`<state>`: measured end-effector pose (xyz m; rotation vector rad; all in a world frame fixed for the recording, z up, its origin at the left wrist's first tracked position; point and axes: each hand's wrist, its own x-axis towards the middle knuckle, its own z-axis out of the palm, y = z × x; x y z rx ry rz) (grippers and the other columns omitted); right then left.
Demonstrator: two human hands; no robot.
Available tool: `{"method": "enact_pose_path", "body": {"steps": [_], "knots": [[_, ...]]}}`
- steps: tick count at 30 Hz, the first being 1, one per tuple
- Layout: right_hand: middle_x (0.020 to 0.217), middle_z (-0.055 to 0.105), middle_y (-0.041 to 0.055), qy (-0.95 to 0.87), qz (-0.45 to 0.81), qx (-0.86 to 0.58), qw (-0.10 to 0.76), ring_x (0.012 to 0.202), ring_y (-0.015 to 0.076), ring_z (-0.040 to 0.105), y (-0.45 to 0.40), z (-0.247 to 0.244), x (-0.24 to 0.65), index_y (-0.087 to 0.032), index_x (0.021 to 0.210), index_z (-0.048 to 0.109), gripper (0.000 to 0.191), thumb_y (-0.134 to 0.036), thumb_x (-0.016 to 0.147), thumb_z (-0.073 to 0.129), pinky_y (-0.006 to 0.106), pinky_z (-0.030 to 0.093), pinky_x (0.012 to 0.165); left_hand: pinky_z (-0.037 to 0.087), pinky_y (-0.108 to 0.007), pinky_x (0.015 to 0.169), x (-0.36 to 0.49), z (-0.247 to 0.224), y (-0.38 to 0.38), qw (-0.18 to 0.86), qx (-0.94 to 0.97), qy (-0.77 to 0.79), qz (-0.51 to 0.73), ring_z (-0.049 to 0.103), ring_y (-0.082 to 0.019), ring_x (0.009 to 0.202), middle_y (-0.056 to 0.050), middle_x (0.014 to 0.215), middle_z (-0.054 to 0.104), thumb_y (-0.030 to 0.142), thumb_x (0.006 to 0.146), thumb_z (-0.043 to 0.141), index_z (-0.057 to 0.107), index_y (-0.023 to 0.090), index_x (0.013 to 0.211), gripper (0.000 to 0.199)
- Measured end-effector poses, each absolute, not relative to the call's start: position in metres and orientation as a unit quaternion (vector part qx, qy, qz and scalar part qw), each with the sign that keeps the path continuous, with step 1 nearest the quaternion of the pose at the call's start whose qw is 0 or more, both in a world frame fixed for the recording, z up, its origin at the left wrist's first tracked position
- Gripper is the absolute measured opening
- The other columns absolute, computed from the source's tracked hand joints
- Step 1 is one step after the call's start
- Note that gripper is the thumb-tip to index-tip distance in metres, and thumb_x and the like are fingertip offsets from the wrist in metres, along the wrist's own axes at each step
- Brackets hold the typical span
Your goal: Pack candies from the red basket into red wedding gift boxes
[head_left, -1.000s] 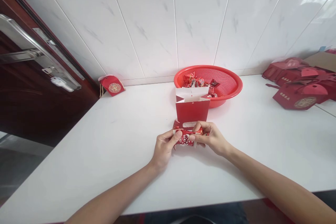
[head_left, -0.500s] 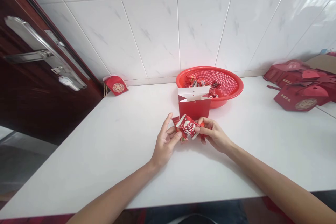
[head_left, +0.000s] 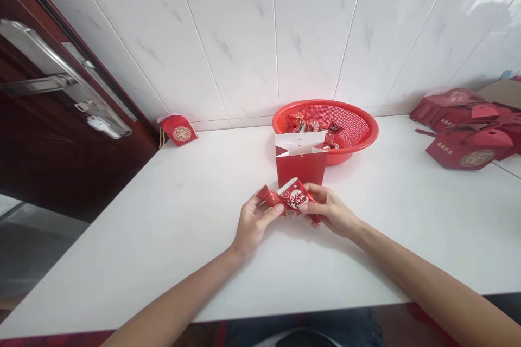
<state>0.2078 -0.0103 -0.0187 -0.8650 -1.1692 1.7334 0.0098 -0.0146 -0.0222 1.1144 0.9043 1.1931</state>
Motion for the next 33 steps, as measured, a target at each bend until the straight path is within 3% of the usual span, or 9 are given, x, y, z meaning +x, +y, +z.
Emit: {"method": "enact_pose_path", "body": {"steps": [2,8,17,22,25,30,33], "knots": [[0.075,0.067,-0.0014,-0.446,0.699,-0.349,0.437,0.049,0.0073,0.051,-0.010,-0.018,0.208,-0.019,0.088,0.058,0.036,-0.035,0.069,0.085,0.020,0.037,0.040,0.055,-0.032,0.079,0.010,-0.019,-0.014,0.603,0.458,0.384,0.528,0.066,-0.018,0.079,0.000,0.082,0.066,0.033,0.072,0.085,0.065,0.017,0.079,0.026],[0.074,0.064,-0.0030,-0.456,0.681,-0.359,0.447,0.048,0.0077,0.053,-0.012,-0.019,0.206,-0.019,0.087,0.055,0.038,-0.035,0.070,0.085,0.021,0.040,0.041,0.052,-0.033,0.085,0.010,-0.018,-0.012,0.614,0.434,0.387,0.534,0.067,-0.018,0.082,0.000,0.082,0.067,0.035,0.072,0.086,0.062,0.019,0.085,0.031],[0.067,0.061,-0.0067,-0.468,0.643,-0.377,0.475,0.043,0.0073,0.051,-0.015,-0.016,0.204,-0.021,0.086,0.049,0.045,-0.034,0.068,0.087,0.022,0.039,0.042,0.046,-0.024,0.068,0.006,-0.023,-0.015,0.627,0.460,0.424,0.464,0.057,-0.012,0.070,0.004,0.074,0.062,0.031,0.066,0.089,0.059,0.019,0.073,0.033],[0.069,0.065,-0.0053,-0.479,0.629,-0.373,0.486,0.044,0.0065,0.049,-0.015,-0.012,0.205,-0.021,0.083,0.049,0.041,-0.030,0.068,0.086,0.022,0.038,0.042,0.048,-0.027,0.067,0.007,-0.023,-0.017,0.643,0.522,0.418,0.373,0.063,-0.017,0.078,-0.004,0.088,0.073,0.033,0.068,0.087,0.072,0.020,0.094,0.033],[0.071,0.068,-0.0042,-0.483,0.633,-0.369,0.479,0.044,0.0062,0.048,-0.016,-0.011,0.206,-0.021,0.084,0.050,0.040,-0.027,0.068,0.086,0.022,0.038,0.041,0.048,-0.028,0.060,0.007,-0.025,-0.017,0.672,0.546,0.392,0.312,0.061,-0.017,0.070,-0.008,0.088,0.073,0.040,0.073,0.084,0.076,0.017,0.099,0.036],[0.072,0.070,-0.0035,-0.483,0.633,-0.369,0.479,0.044,0.0065,0.049,-0.016,-0.011,0.206,-0.020,0.085,0.050,0.040,-0.025,0.068,0.086,0.022,0.038,0.042,0.046,-0.031,0.060,0.007,-0.026,-0.017,0.681,0.572,0.369,0.270,0.057,-0.017,0.064,-0.009,0.077,0.069,0.057,0.084,0.069,0.075,0.013,0.087,0.045],[0.069,0.068,-0.0047,-0.486,0.625,-0.371,0.486,0.043,0.0063,0.049,-0.016,-0.010,0.208,-0.021,0.086,0.049,0.041,-0.025,0.068,0.086,0.021,0.037,0.042,0.041,-0.029,0.059,0.007,-0.024,-0.016,0.658,0.605,0.351,0.279,0.046,-0.014,0.060,-0.002,0.063,0.053,0.059,0.086,0.066,0.066,0.014,0.067,0.048]]}}
